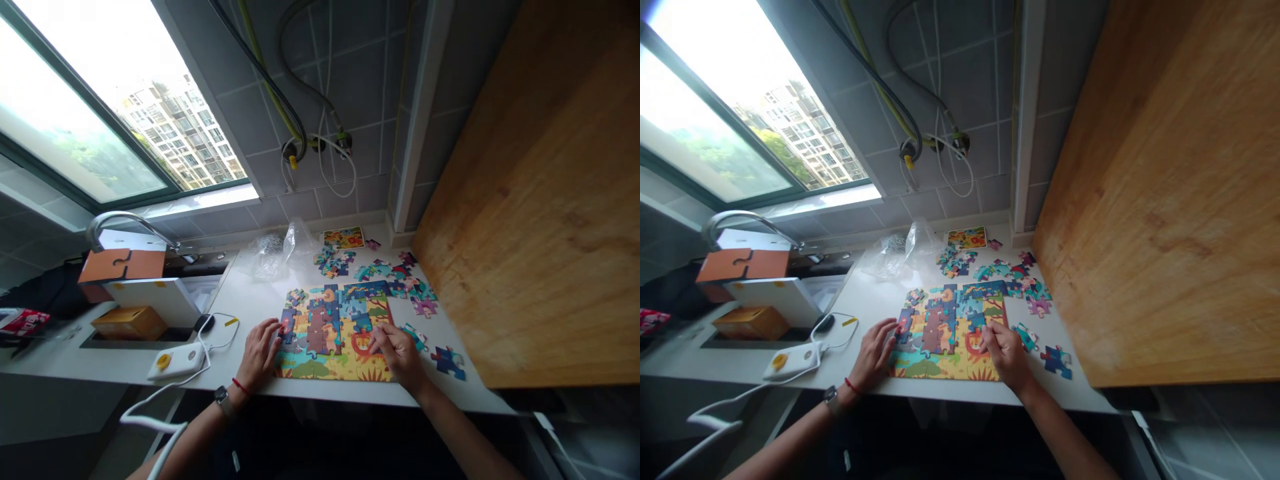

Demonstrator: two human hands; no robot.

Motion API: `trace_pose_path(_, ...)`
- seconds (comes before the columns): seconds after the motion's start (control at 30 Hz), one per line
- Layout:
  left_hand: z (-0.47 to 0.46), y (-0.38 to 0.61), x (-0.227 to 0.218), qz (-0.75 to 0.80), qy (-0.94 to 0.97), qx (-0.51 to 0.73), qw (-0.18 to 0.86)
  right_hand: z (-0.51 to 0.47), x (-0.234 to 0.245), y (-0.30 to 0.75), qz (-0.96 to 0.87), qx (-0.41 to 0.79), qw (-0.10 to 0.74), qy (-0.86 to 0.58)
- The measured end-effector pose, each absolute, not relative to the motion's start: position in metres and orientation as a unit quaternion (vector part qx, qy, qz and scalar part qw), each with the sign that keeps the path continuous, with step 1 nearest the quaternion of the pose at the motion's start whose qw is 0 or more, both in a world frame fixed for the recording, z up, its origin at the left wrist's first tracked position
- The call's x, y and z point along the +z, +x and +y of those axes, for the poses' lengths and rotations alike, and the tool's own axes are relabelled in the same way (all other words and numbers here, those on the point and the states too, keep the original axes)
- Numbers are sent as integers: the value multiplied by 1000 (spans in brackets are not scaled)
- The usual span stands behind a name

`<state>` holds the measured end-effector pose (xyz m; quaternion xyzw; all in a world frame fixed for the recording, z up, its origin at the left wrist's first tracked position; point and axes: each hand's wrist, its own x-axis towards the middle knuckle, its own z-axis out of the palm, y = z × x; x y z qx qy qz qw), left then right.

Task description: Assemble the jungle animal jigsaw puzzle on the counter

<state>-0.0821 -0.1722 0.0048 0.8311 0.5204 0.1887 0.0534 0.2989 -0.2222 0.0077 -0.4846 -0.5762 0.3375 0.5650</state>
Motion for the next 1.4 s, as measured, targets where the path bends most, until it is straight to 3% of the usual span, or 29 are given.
trace_pose_path(0.27, -171, -82, -1, 518, 825, 218, 48, -217, 4, 316, -457, 193, 638, -589)
trace_pose_path(0.47, -169, -83, -3, 520, 817, 241, 60, -217, 1, 313, -532, 225, 563, -591)
trace_pose_path(0.73, -169, -82, 1, 521, 806, 262, 103, -216, 9, 308, -541, 177, 549, -612)
trace_pose_path(1.0, -136, -79, 18, 512, 751, 356, 219, -216, 12, 297, -622, 161, 452, -619)
trace_pose_path(1.4, -72, -29, 4, 538, 785, 272, 141, -213, 12, 290, -681, 77, 371, -626)
